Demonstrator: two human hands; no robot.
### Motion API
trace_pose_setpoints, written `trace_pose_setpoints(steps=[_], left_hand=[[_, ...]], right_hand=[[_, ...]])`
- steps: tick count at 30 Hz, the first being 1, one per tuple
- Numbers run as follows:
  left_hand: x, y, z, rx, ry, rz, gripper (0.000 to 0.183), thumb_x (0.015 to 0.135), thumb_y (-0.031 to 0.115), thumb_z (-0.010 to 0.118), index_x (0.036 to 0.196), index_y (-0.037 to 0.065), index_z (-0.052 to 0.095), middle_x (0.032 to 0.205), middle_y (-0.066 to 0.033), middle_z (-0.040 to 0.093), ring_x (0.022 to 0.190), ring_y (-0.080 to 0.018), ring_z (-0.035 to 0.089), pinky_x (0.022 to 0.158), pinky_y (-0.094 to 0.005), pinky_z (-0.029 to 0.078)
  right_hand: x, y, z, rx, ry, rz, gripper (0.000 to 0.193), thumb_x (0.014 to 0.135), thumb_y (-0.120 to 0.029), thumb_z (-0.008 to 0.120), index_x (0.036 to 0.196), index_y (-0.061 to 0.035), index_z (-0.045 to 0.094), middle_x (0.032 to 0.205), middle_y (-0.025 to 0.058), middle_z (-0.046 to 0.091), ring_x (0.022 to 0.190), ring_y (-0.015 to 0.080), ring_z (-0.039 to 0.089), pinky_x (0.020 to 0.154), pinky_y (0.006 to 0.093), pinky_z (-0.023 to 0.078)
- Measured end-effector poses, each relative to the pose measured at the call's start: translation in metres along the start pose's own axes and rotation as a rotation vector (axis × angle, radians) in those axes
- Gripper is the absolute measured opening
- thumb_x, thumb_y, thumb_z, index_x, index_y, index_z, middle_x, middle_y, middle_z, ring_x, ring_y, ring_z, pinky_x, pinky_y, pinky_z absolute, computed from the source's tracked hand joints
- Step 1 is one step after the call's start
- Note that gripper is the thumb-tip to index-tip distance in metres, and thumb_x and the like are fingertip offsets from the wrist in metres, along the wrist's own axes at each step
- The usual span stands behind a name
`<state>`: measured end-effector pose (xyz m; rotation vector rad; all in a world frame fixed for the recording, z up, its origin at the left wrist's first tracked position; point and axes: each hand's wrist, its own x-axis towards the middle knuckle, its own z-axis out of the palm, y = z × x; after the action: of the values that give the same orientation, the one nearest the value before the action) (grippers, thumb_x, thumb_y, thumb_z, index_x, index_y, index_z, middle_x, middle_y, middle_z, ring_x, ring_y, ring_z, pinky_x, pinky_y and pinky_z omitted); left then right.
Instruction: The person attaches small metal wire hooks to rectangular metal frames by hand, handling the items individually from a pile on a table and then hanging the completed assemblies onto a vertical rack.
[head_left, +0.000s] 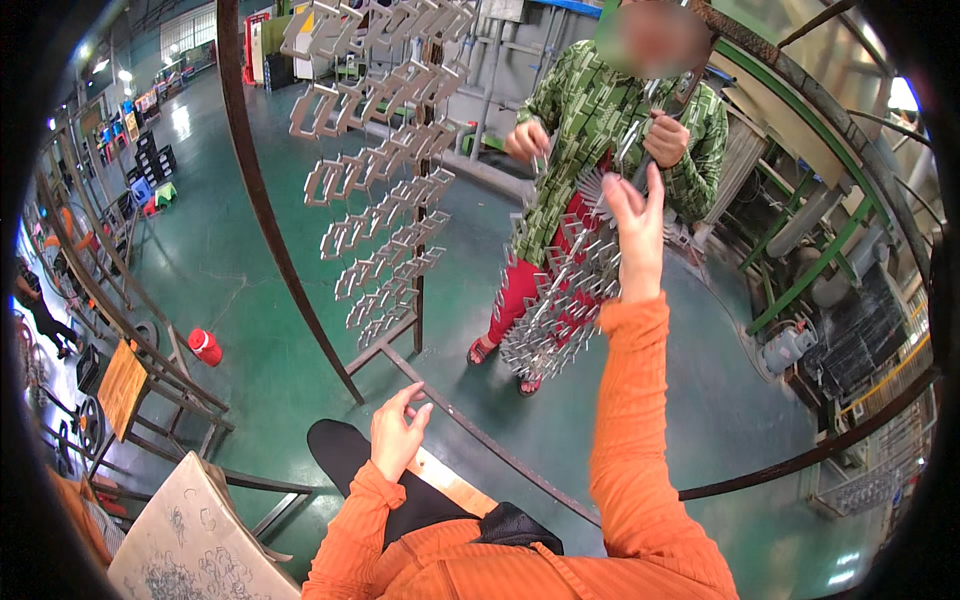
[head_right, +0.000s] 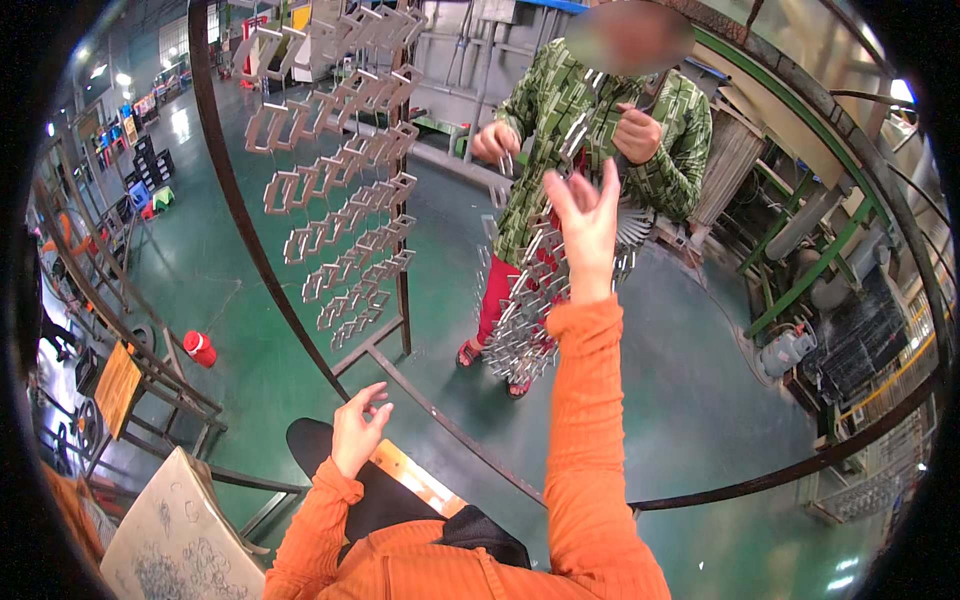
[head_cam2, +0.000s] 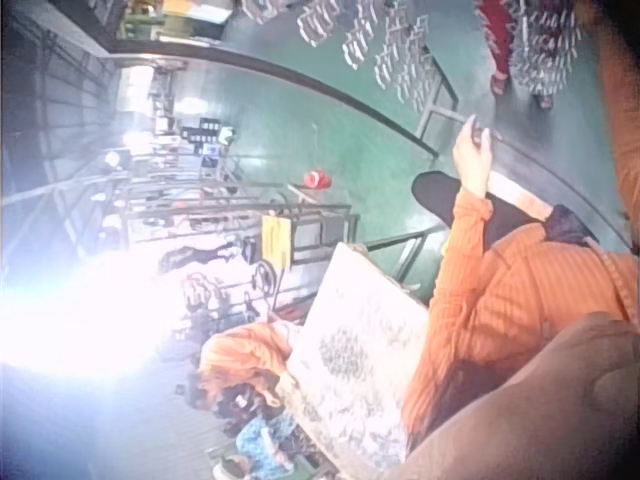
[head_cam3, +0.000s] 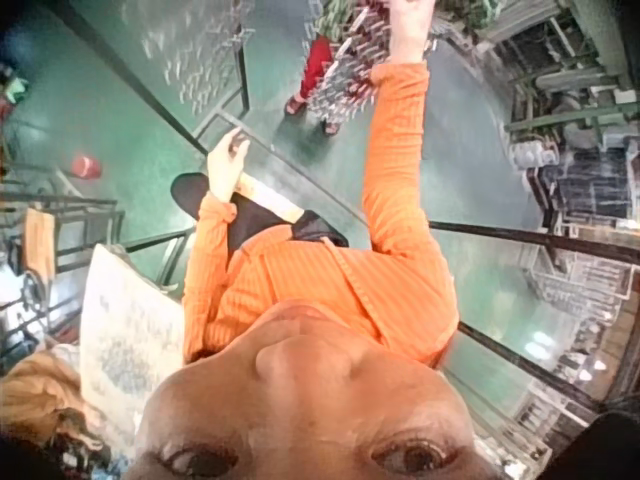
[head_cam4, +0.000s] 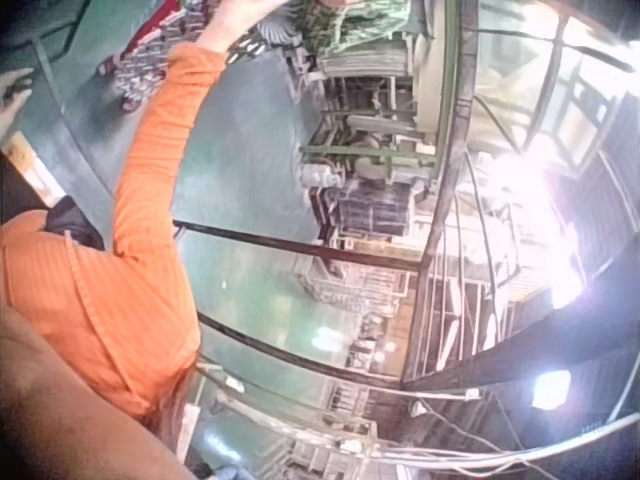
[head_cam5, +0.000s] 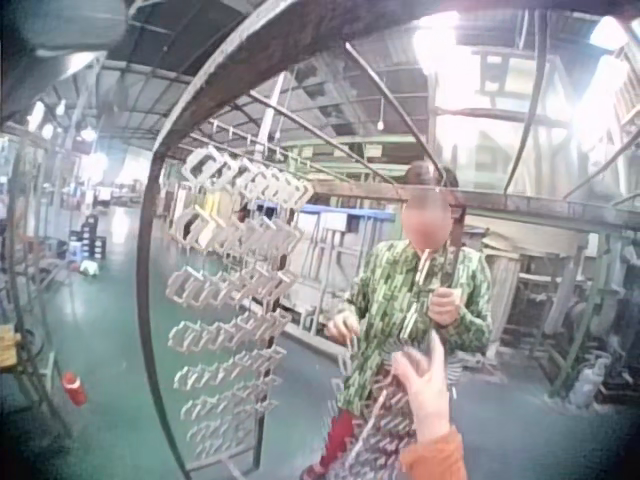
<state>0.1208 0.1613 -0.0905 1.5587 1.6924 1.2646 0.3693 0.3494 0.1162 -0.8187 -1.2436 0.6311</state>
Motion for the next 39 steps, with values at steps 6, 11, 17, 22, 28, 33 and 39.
trace_pose_setpoints(steps=[6,11,17,22,28,33,39], left_hand=[[0.001,0.003,-0.003,-0.012,0.002,0.020,0.035,0.080,0.012,0.066,0.113,0.004,0.061,0.095,-0.0102,0.068,0.063,-0.0173,0.058,0.064,-0.0305,0.049],[0.005,0.004,-0.005,-0.017,-0.014,0.005,0.037,0.079,0.009,0.065,0.116,0.003,0.060,0.095,-0.0104,0.069,0.067,-0.0122,0.060,0.067,-0.0276,0.050],[0.008,-0.003,0.011,-0.014,-0.041,-0.009,0.037,0.078,0.014,0.067,0.114,0.005,0.061,0.095,-0.0094,0.068,0.067,-0.0174,0.058,0.068,-0.0312,0.049],[0.014,0.000,0.020,-0.012,-0.071,-0.026,0.038,0.078,0.014,0.067,0.115,0.006,0.061,0.095,-0.0086,0.068,0.068,-0.0180,0.058,0.069,-0.0317,0.049],[0.022,0.006,0.029,0.002,-0.100,-0.016,0.038,0.078,0.014,0.067,0.115,0.007,0.061,0.096,-0.0083,0.068,0.069,-0.0193,0.059,0.070,-0.0331,0.049],[0.036,0.003,0.040,0.030,-0.122,0.046,0.037,0.079,0.017,0.067,0.115,0.007,0.061,0.097,-0.0098,0.067,0.071,-0.0223,0.059,0.071,-0.0344,0.049],[0.071,0.000,0.080,0.109,-0.179,0.166,0.040,0.078,0.019,0.069,0.114,0.003,0.061,0.101,-0.0141,0.066,0.079,-0.0239,0.062,0.074,-0.0348,0.050]], right_hand=[[0.053,-0.029,0.015,-0.105,-0.001,-0.048,0.081,0.083,-0.020,0.070,0.139,0.0099,0.021,0.110,0.0181,0.059,0.099,0.0194,0.061,0.088,0.0290,0.046],[0.048,-0.032,0.012,0.010,-0.025,-0.017,0.084,0.081,-0.019,0.072,0.136,0.0158,0.019,0.108,0.0192,0.057,0.092,0.0220,0.065,0.082,0.0297,0.051],[0.046,-0.030,0.013,0.040,-0.051,-0.082,0.080,0.082,-0.020,0.071,0.136,0.0140,0.022,0.105,0.0197,0.060,0.094,0.0230,0.064,0.083,0.0309,0.050],[0.044,-0.029,0.013,0.002,-0.069,-0.065,0.079,0.083,-0.027,0.070,0.139,0.0069,0.024,0.105,0.0156,0.065,0.095,0.0178,0.064,0.079,0.0300,0.044],[0.038,-0.035,0.013,-0.065,-0.051,-0.074,0.077,0.083,-0.038,0.068,0.138,0.0012,0.030,0.103,0.0069,0.068,0.094,0.0116,0.063,0.070,0.0261,0.031],[0.036,-0.025,0.012,-0.032,-0.017,-0.213,0.071,0.081,-0.043,0.069,0.136,-0.0078,0.039,0.115,0.0047,0.058,0.103,0.0127,0.057,0.086,0.0326,0.036],[-0.022,0.056,-0.049,-0.142,0.174,-0.130,0.045,0.087,-0.019,0.067,0.122,0.0024,0.047,0.101,0.0075,0.060,0.090,0.0117,0.056,0.083,0.0257,0.045]])
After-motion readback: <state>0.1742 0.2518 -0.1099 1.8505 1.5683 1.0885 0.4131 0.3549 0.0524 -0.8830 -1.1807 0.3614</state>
